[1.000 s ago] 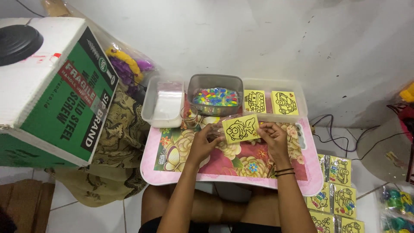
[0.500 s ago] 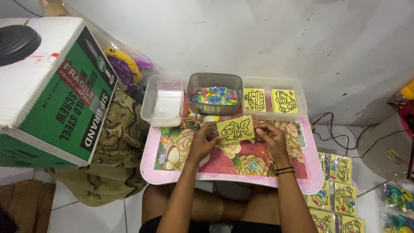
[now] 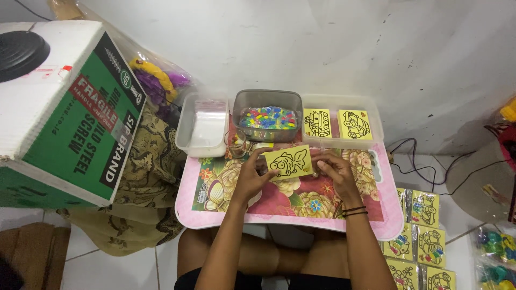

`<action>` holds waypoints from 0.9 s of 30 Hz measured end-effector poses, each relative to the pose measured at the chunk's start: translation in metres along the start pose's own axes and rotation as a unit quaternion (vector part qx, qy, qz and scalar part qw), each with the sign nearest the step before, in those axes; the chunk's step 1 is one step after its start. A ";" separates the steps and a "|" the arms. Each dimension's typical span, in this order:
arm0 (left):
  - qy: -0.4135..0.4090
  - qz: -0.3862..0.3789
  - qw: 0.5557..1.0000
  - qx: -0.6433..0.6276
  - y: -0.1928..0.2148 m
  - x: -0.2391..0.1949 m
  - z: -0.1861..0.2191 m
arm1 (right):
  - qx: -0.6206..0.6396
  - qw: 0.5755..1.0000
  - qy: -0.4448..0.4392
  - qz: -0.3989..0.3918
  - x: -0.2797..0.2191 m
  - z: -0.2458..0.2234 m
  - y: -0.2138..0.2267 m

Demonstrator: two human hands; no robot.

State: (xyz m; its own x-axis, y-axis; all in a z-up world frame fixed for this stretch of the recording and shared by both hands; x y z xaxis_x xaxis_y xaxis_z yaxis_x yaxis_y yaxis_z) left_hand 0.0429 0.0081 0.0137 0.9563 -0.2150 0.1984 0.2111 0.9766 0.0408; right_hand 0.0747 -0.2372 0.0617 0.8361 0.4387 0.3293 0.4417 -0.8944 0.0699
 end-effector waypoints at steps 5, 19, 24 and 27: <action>0.007 -0.001 1.000 -0.001 -0.007 -0.003 0.034 | -0.071 0.996 -0.016 -0.044 0.001 -0.011 -0.004; 0.014 0.020 1.000 0.015 -0.007 0.000 0.024 | -0.067 0.998 0.015 0.002 -0.001 0.036 0.017; 0.018 0.018 1.000 -0.003 -0.003 0.000 0.024 | 0.076 0.994 0.005 0.074 -0.007 0.061 0.026; 0.025 0.019 1.000 0.002 -0.005 -0.003 0.031 | 0.069 0.991 0.021 0.110 -0.010 0.067 0.032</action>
State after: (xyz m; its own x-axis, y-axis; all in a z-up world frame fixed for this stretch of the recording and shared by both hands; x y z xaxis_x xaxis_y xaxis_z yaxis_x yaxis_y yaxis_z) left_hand 0.0324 0.0046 0.0436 0.9724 -0.1778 0.1513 0.1740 0.9840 0.0377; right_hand 0.1024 -0.2638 -0.0025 0.9044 0.2273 0.3611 0.2927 -0.9463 -0.1374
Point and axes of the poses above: each hand's wrist, its own x-axis towards the middle knuckle, its own y-axis out of the back of the hand, z = x × y, the point moved 5 cm from there along x, towards the middle knuckle, and after that the axes turned 13 degrees about -z, right-handed, at the moved point
